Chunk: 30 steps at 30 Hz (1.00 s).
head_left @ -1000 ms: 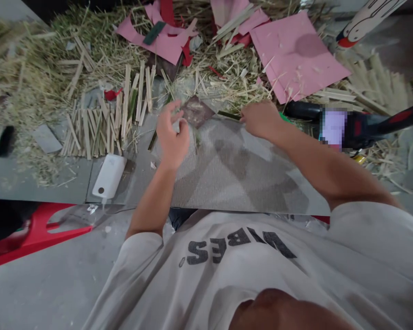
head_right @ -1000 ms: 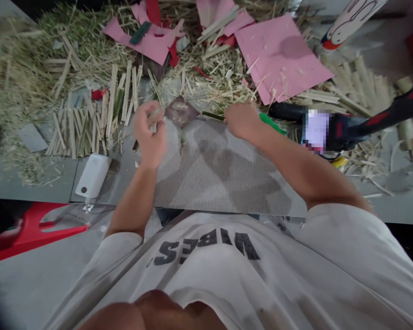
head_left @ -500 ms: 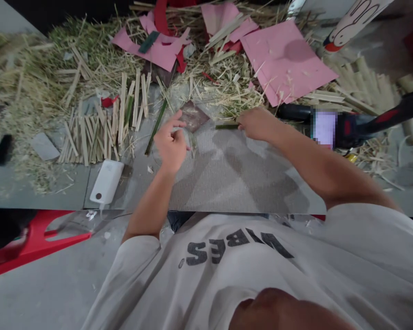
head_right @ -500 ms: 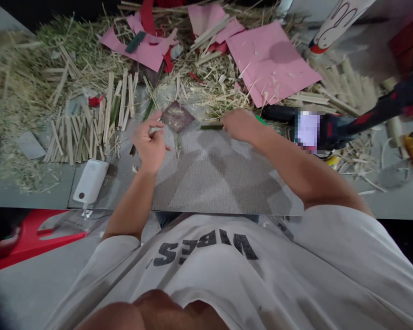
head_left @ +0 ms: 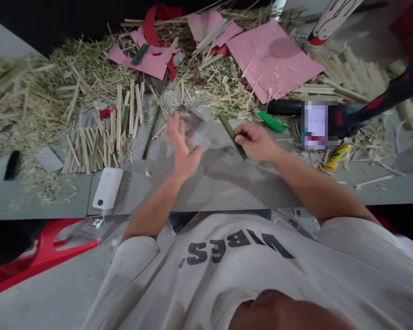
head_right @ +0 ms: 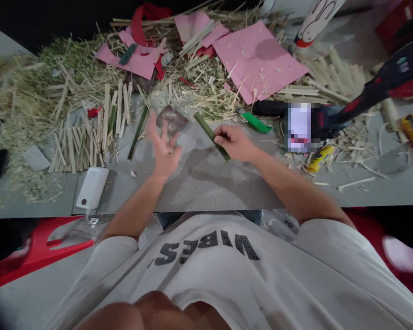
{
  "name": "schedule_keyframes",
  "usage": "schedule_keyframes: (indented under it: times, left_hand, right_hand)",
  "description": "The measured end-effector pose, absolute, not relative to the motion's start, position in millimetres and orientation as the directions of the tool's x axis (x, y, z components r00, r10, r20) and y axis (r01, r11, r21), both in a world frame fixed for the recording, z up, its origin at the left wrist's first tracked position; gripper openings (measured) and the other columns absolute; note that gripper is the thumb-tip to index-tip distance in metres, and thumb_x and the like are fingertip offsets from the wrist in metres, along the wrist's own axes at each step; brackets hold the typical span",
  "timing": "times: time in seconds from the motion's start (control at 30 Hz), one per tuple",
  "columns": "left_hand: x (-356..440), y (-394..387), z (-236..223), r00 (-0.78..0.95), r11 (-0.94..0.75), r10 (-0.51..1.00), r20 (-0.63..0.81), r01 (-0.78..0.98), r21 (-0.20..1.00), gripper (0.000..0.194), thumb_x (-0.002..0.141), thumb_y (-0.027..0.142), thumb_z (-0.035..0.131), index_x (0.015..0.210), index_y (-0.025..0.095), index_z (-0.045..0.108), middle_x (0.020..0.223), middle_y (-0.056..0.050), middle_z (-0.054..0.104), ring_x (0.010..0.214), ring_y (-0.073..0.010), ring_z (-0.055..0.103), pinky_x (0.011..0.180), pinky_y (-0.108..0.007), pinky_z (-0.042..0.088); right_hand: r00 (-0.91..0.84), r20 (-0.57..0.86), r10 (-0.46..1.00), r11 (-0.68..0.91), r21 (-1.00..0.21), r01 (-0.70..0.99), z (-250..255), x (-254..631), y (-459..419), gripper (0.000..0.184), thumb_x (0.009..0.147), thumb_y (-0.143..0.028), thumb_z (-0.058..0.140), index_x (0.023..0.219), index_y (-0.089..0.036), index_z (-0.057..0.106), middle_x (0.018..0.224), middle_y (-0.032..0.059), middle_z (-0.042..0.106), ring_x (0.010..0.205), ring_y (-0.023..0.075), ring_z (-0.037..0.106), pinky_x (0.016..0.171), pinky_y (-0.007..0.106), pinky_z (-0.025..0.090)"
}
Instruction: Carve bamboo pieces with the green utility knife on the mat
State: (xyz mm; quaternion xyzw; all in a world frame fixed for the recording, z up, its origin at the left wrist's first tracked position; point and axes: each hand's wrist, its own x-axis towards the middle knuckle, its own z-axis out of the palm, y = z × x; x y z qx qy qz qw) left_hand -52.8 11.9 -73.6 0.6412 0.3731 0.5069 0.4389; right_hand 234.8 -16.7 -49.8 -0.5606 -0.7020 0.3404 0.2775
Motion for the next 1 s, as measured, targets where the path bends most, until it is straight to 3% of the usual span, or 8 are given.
schedule_keyframes:
  times: [0.1, 0.17, 0.27, 0.43, 0.5, 0.6, 0.87, 1.0]
  left_hand:
    - [-32, -1, -79, 0.288, -0.020, 0.955, 0.070, -0.173, 0.985, 0.061, 0.099, 0.067, 0.084, 0.147, 0.036, 0.061, 0.162, -0.013, 0.062, 0.137, -0.0306, 0.077, 0.102, -0.043, 0.069]
    - [-20, -5, -84, 0.252, 0.085, 0.967, -0.033, -0.200, 0.976, 0.055, 0.092, 0.069, 0.090, 0.118, 0.026, 0.069, 0.117, -0.008, 0.075, 0.099, -0.0206, 0.079, 0.089, -0.036, 0.067]
    - [-12, -5, -89, 0.180, 0.085, 0.983, -0.039, -0.256, 0.963, 0.050, 0.085, 0.056, 0.101, 0.094, 0.024, 0.063, 0.087, 0.001, 0.063, 0.080, -0.0133, 0.064, 0.080, -0.029, 0.061]
    - [-18, -2, -84, 0.299, 0.181, 0.951, -0.084, -0.317, 0.931, 0.036, 0.095, 0.044, 0.089, 0.091, 0.025, 0.059, 0.101, -0.002, 0.068, 0.091, -0.0171, 0.071, 0.086, -0.034, 0.063]
    - [-19, -2, -79, 0.338, 0.223, 0.936, -0.096, -0.358, 0.907, 0.029, 0.096, 0.039, 0.084, 0.093, 0.025, 0.058, 0.107, -0.004, 0.073, 0.096, -0.0197, 0.076, 0.092, -0.038, 0.064]
    - [-18, -3, -73, 0.342, 0.263, 0.933, -0.111, -0.438, 0.859, 0.025, 0.096, 0.030, 0.079, 0.095, 0.025, 0.054, 0.095, -0.001, 0.072, 0.084, -0.0175, 0.076, 0.092, -0.039, 0.064]
    - [-23, 1, -69, 0.306, 0.328, 0.932, -0.195, -0.480, 0.814, 0.023, 0.087, 0.020, 0.069, 0.100, 0.027, 0.051, 0.079, 0.003, 0.071, 0.067, -0.0164, 0.072, 0.074, -0.035, 0.061]
    - [-25, 1, -65, 0.323, 0.361, 0.918, -0.231, -0.437, 0.823, 0.018, 0.088, 0.018, 0.064, 0.096, 0.027, 0.050, 0.072, 0.003, 0.067, 0.053, -0.0154, 0.063, 0.058, -0.031, 0.051]
  right_hand:
    - [-0.268, -0.034, 0.963, 0.121, -0.832, 0.541, -76, 204, -31, 0.020, 0.109, -0.041, 0.056, 0.102, -0.023, 0.056, 0.085, 0.0034, 0.060, 0.075, 0.0206, 0.054, 0.071, 0.034, 0.047]
    - [-0.292, -0.057, 0.955, 0.106, -0.853, 0.512, -82, 192, -34, 0.020, 0.110, -0.042, 0.057, 0.104, -0.023, 0.060, 0.086, 0.0034, 0.064, 0.076, 0.0209, 0.058, 0.072, 0.033, 0.048]
    - [-0.280, -0.032, 0.960, 0.157, -0.764, 0.626, -77, 197, -31, 0.021, 0.112, -0.040, 0.060, 0.106, -0.022, 0.069, 0.093, 0.0053, 0.074, 0.085, 0.0219, 0.067, 0.081, 0.033, 0.053]
    - [0.093, 0.154, 0.984, -0.003, -0.501, 0.865, -61, 263, -9, 0.031, 0.117, -0.030, 0.056, 0.134, -0.011, 0.073, 0.142, 0.0265, 0.073, 0.138, 0.0393, 0.061, 0.119, 0.055, 0.041]
    - [0.274, 0.182, 0.944, -0.195, -0.360, 0.912, -62, 289, -1, 0.039, 0.120, -0.035, 0.057, 0.144, -0.008, 0.070, 0.148, 0.0286, 0.070, 0.138, 0.0403, 0.060, 0.114, 0.053, 0.041]
    - [0.253, 0.088, 0.964, -0.225, -0.246, 0.943, -68, 308, 4, 0.042, 0.118, -0.034, 0.066, 0.151, -0.009, 0.070, 0.146, 0.0271, 0.071, 0.128, 0.0357, 0.064, 0.102, 0.045, 0.041]
    - [0.263, 0.143, 0.954, -0.223, -0.249, 0.942, -62, 298, 4, 0.044, 0.120, -0.025, 0.059, 0.150, 0.007, 0.064, 0.150, 0.0417, 0.060, 0.134, 0.0364, 0.059, 0.101, 0.045, 0.040]
    - [0.131, 0.100, 0.986, -0.083, -0.385, 0.919, -56, 291, -1, 0.038, 0.123, -0.036, 0.055, 0.138, -0.003, 0.066, 0.139, 0.0357, 0.066, 0.118, 0.0304, 0.065, 0.095, 0.041, 0.045]
